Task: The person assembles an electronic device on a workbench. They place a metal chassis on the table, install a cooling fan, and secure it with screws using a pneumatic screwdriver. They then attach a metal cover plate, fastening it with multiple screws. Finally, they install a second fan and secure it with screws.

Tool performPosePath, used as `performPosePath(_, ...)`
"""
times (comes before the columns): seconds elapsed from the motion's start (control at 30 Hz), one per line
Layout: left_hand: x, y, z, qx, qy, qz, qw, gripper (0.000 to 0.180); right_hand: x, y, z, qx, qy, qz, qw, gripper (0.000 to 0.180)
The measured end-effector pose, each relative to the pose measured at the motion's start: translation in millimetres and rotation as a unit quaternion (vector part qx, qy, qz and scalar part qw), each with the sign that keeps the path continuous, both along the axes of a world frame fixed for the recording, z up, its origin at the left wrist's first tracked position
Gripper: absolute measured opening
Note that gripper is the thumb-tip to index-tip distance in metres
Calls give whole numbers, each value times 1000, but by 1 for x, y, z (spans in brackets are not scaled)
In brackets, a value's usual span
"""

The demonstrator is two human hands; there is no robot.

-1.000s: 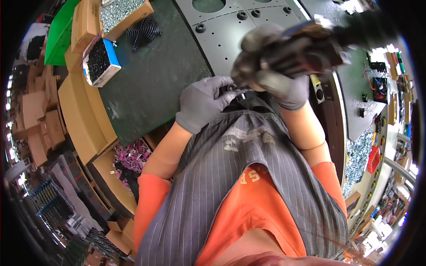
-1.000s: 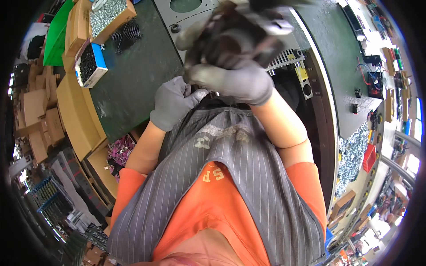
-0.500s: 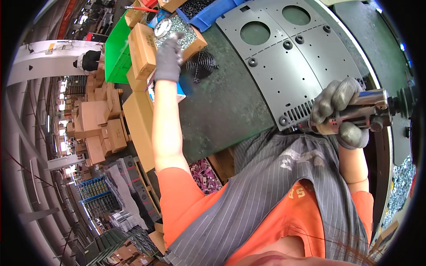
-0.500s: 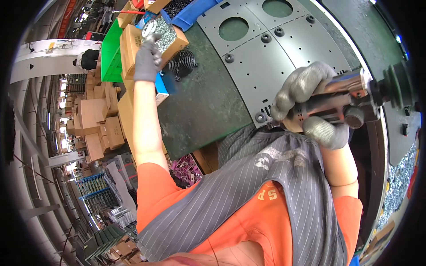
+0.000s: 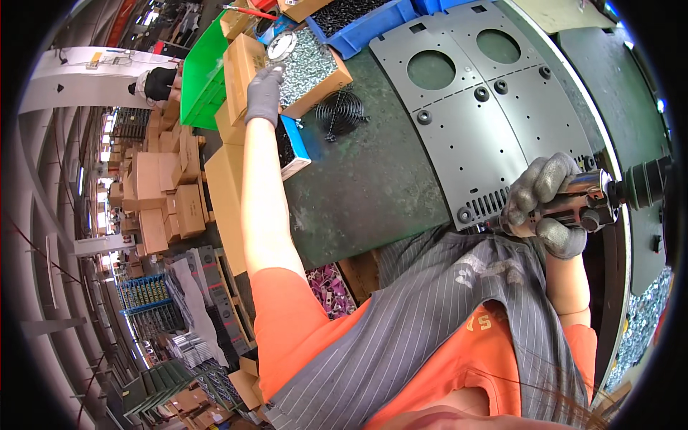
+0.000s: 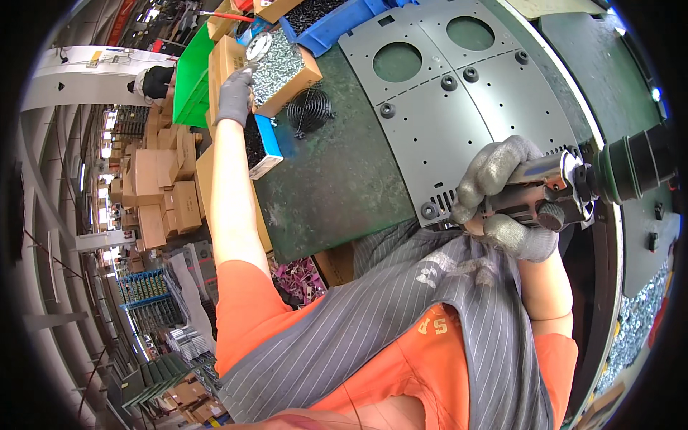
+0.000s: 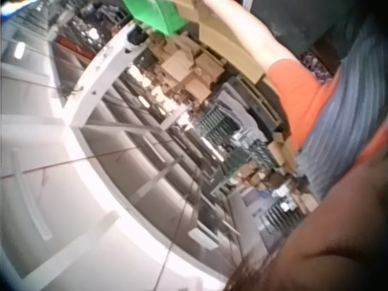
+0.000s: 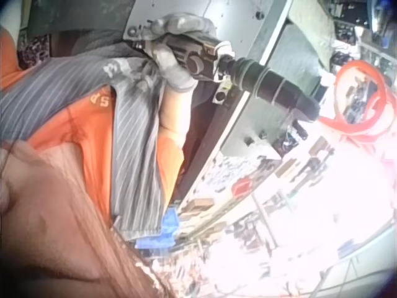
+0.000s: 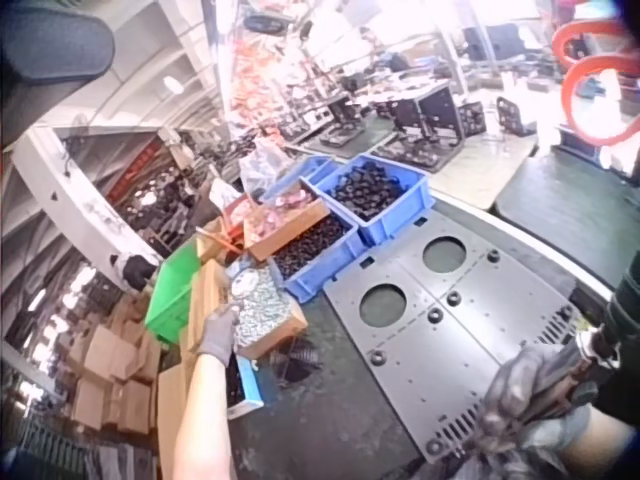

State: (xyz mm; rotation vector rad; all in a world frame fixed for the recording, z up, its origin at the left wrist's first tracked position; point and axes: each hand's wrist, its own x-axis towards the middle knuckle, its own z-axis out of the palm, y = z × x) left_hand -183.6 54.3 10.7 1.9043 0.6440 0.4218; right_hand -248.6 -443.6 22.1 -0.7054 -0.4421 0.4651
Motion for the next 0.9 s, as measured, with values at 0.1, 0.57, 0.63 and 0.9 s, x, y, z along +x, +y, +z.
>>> performPosePath(0.1,2,16,-19,154,3,-3,988,26,1,-2,2,-8,9,3,1000,44)
performPosePath(0.57,12,-19,3,443,332,15,833,24,3,-2,-1,-12,-7,4,1000,42)
performPosePath(0.63,8,-14,7,455,318,18,832,24,5,-1,0,-5,-4,9,1000,42)
performPosePath(0.9,24,-27,-2,438,256,-60,860,26,6,4,-1,-24,18,-6,1000,46)
